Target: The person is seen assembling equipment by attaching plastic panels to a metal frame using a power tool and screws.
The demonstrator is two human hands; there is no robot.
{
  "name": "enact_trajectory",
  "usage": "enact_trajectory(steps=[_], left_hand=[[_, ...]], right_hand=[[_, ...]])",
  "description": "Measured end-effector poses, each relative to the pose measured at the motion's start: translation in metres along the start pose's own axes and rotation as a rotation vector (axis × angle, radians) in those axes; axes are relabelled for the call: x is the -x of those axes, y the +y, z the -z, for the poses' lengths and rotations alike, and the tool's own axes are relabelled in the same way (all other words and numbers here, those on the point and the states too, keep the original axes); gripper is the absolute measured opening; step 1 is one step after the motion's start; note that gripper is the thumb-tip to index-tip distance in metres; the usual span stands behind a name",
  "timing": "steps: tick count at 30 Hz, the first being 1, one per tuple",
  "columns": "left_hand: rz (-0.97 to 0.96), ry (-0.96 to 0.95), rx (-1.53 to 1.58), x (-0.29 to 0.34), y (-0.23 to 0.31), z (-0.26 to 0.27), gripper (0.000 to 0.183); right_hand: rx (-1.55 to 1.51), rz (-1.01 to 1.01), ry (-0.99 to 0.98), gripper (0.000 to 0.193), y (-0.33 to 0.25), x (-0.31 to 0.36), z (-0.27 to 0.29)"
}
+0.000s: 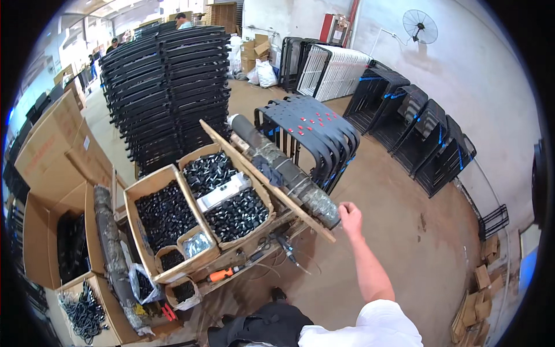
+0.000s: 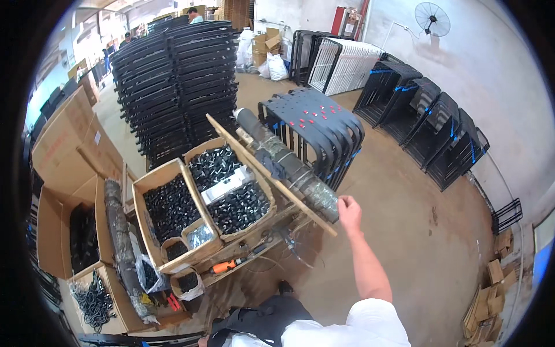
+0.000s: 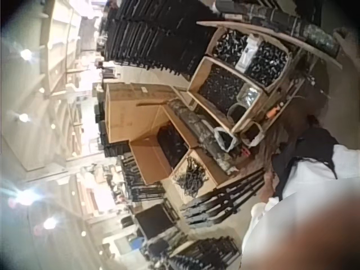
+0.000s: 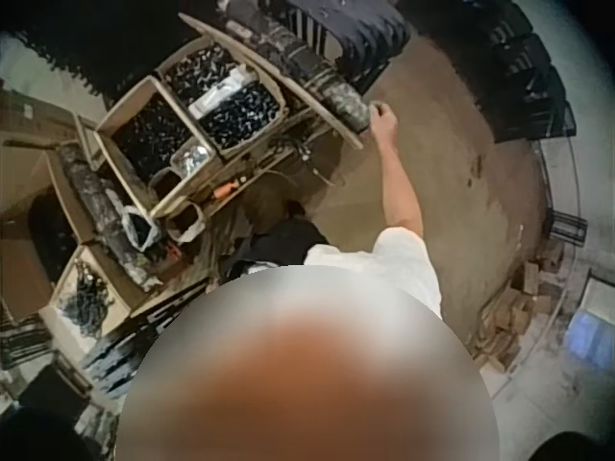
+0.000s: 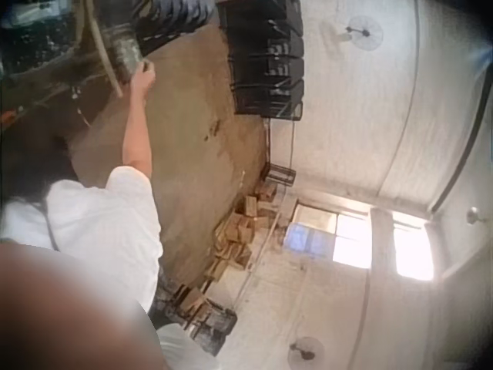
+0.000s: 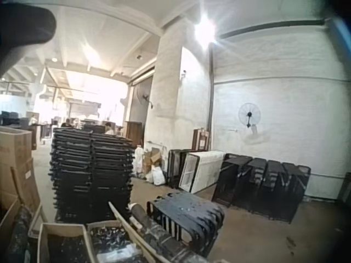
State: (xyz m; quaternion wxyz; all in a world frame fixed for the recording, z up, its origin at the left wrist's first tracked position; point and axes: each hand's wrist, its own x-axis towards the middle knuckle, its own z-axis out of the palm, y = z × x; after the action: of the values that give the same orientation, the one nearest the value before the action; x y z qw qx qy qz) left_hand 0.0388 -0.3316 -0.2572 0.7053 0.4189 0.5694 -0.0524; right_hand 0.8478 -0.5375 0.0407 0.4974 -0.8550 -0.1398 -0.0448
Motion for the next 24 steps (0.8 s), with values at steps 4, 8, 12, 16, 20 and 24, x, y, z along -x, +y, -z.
enact_trajectory(steps=[4,8,12,16,20,24], left_hand=[[0.059,0.482,-0.361,-0.012,0.036,-0.073,0.055],[-0.041,0.404,-0.247,-0.025,0.088,-0.115,0.074],[-0.058,0.384,-0.324,-0.012,0.121,-0.148,0.068],[-0.064,0.372,-0.653,0.001,0.148,-0.167,0.058],[-0.006,0.381,-0.537,-0.003,0.177,-0.157,0.055],[0.056,0.393,-0.363,-0.012,0.188,-0.190,0.051]], right_hand=[[0.118,0.069,-0.025,0.035,0.021,-0.095,-0.010],[0.142,-0.065,-0.029,0.037,0.039,-0.174,-0.001],[0.184,-0.132,-0.075,0.040,0.049,-0.229,-0.011],[0.364,-0.158,-0.119,0.044,0.066,-0.261,0.018],[0.354,-0.168,-0.132,0.047,0.056,-0.289,0.029],[0.329,-0.119,-0.101,0.046,0.056,-0.350,0.049]])
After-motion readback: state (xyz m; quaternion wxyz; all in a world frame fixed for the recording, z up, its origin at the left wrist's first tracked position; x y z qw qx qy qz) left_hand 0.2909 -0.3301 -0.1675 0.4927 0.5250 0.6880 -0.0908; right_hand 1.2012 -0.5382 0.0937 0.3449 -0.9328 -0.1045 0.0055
